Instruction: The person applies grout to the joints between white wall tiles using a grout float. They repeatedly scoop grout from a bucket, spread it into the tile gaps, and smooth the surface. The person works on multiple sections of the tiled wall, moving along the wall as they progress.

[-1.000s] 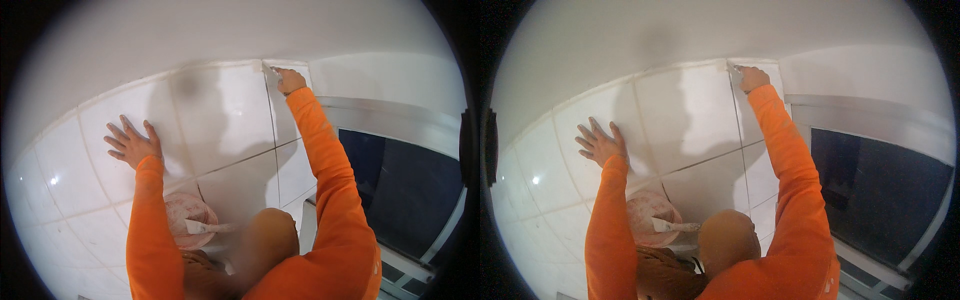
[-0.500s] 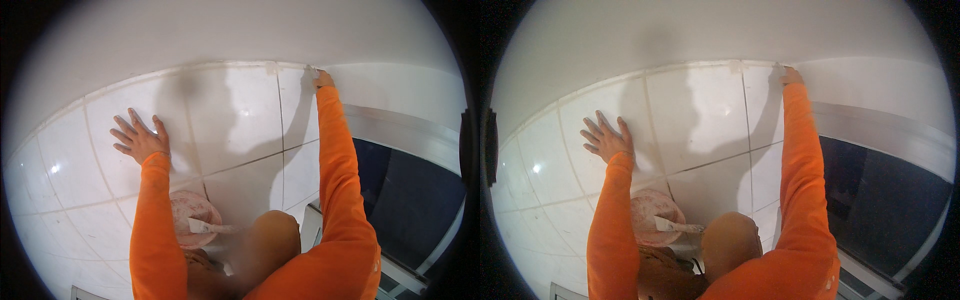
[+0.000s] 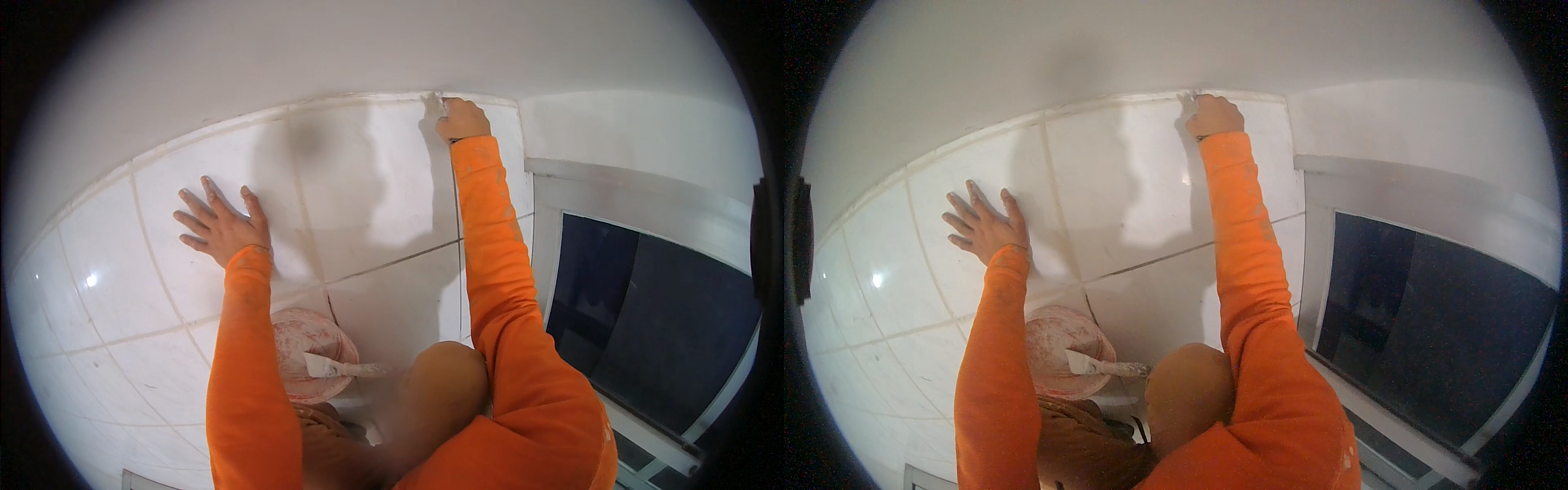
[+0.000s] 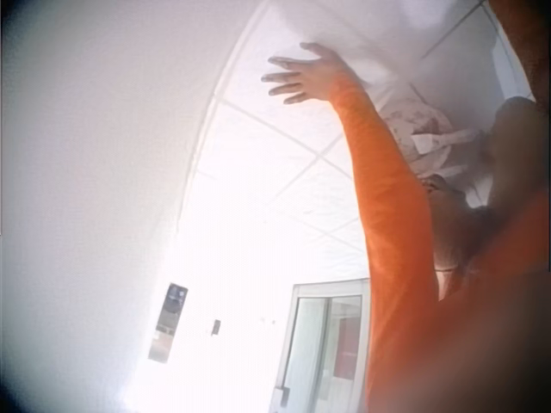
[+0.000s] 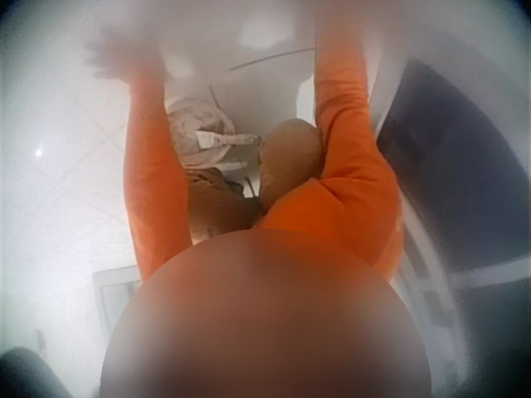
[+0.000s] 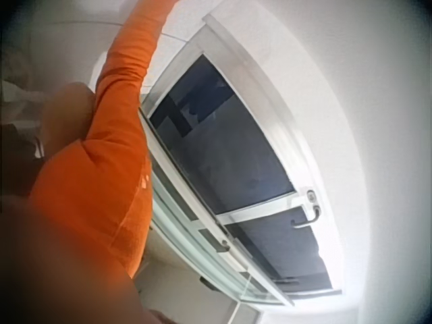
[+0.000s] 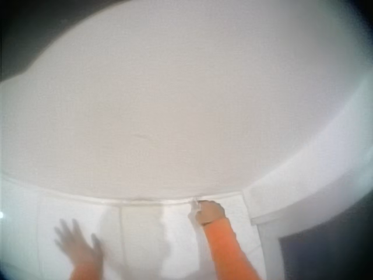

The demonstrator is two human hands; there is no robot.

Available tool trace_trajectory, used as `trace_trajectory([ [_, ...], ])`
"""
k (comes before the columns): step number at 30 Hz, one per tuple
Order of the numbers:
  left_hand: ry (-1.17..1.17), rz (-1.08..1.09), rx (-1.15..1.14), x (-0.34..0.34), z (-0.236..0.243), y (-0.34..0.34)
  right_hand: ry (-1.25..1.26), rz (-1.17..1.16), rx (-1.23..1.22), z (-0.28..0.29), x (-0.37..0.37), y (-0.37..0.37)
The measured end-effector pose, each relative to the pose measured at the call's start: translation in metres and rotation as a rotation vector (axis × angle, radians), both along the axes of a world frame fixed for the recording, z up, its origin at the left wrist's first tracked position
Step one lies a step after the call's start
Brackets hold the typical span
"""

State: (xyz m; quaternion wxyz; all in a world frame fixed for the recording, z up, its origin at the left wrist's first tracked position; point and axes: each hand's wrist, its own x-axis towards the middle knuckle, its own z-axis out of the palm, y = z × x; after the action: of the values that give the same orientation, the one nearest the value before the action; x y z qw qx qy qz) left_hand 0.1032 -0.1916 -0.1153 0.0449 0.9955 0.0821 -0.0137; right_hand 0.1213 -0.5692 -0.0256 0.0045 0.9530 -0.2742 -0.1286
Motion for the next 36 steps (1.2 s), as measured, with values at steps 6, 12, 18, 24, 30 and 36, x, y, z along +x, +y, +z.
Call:
trace_trajectory([
  [6,-0.002,0.008,-0.024,0.0,0.001,0.002,0.114,0.067,-0.028,0.006,0.004,0.015],
  [12,0.007,0.009,0.012,0.0,0.0,-0.002,0.132,0.186,-0.02,0.006,-0.01,0.009],
  [18,0.016,0.024,0.003,0.001,0.002,0.003,0.297,0.398,0.046,0.04,-0.04,0.035],
  [24,0.029,0.026,-0.037,0.002,0.008,-0.003,0.044,0.55,0.182,0.032,-0.074,-0.012],
  [30,0.031,0.019,-0.009,0.002,0.007,0.0,-0.217,0.602,-0.112,-0.027,-0.052,0.006],
  [36,-0.004,0.0,-0.043,0.0,0.003,0.002,-0.266,0.712,-0.231,-0.067,-0.061,0.027],
])
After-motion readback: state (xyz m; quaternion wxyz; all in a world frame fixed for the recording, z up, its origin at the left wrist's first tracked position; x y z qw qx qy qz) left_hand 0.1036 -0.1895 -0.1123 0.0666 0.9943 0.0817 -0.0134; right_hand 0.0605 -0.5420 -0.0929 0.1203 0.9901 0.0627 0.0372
